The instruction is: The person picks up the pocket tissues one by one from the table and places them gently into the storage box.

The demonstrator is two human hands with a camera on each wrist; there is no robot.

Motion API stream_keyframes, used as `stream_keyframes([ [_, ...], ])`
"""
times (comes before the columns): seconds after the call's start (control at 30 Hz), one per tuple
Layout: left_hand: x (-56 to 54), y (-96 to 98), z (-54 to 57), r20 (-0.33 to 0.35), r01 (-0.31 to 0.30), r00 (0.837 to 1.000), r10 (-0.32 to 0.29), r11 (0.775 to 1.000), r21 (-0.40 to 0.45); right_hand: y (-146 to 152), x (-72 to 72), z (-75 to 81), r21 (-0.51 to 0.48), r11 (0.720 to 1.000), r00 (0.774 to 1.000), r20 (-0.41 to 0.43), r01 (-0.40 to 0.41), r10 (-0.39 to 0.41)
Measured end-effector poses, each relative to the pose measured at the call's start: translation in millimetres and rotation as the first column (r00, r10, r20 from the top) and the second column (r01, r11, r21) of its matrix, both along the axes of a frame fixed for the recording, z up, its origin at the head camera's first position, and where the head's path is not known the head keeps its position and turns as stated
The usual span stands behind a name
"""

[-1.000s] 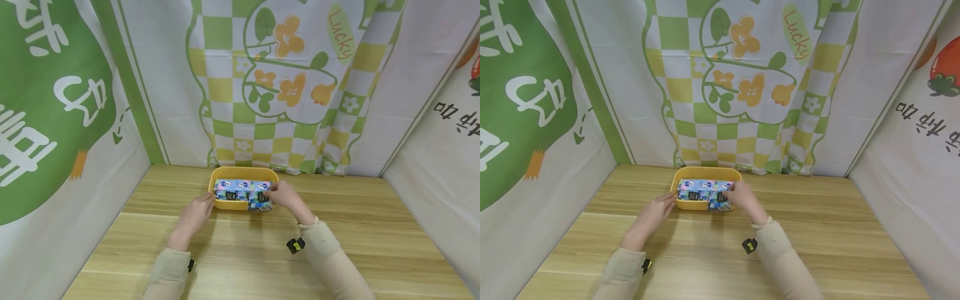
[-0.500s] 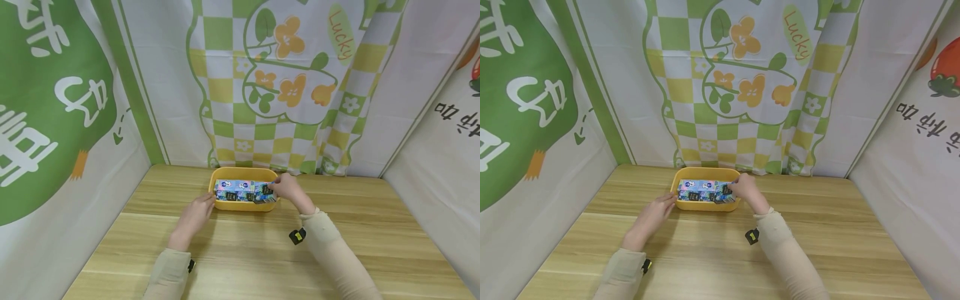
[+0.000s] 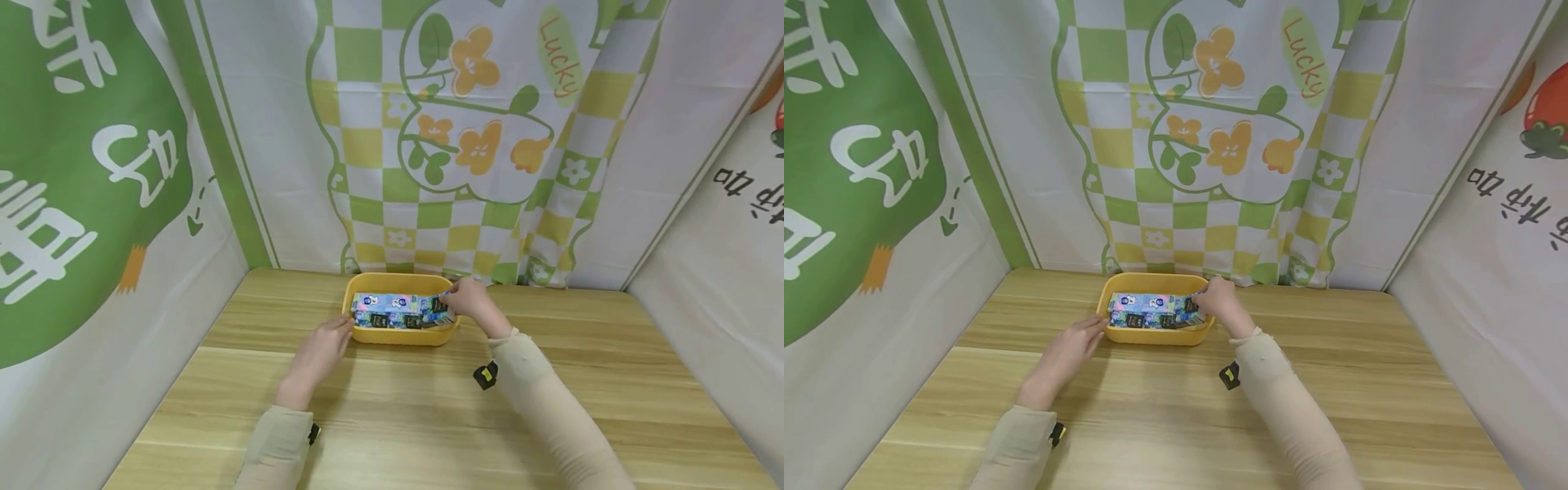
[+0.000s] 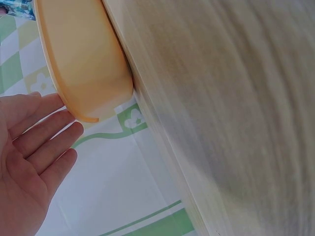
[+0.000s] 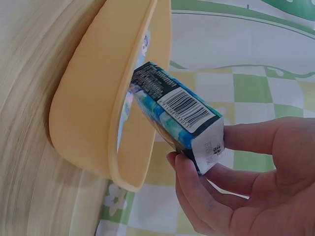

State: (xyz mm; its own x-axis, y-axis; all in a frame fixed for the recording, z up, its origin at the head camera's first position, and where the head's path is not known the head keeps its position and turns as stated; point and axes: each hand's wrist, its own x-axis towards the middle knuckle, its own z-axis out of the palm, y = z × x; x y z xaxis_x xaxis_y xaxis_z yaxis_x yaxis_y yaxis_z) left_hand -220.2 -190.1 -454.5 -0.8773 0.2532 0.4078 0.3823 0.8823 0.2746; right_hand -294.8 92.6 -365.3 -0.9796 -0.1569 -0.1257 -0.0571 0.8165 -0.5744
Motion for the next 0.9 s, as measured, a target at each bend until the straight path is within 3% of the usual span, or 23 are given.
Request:
stream_keyframes([
  [0.37,-0.2,0.0,0.2,-0.005,0.004,1.000,-0.004,1.000,-0.003,-2.2,-13.7,-10.9,0.021,1.000,1.000,0.001,-0.002,0.002],
  [0.9,-0.1,-0.1,0.1,-0.022,0.008,1.000,-0.008,1.000,0.001,-6.4,-19.0,-23.0,0.086,0.996,1.000,0.018,0.012,-0.014],
])
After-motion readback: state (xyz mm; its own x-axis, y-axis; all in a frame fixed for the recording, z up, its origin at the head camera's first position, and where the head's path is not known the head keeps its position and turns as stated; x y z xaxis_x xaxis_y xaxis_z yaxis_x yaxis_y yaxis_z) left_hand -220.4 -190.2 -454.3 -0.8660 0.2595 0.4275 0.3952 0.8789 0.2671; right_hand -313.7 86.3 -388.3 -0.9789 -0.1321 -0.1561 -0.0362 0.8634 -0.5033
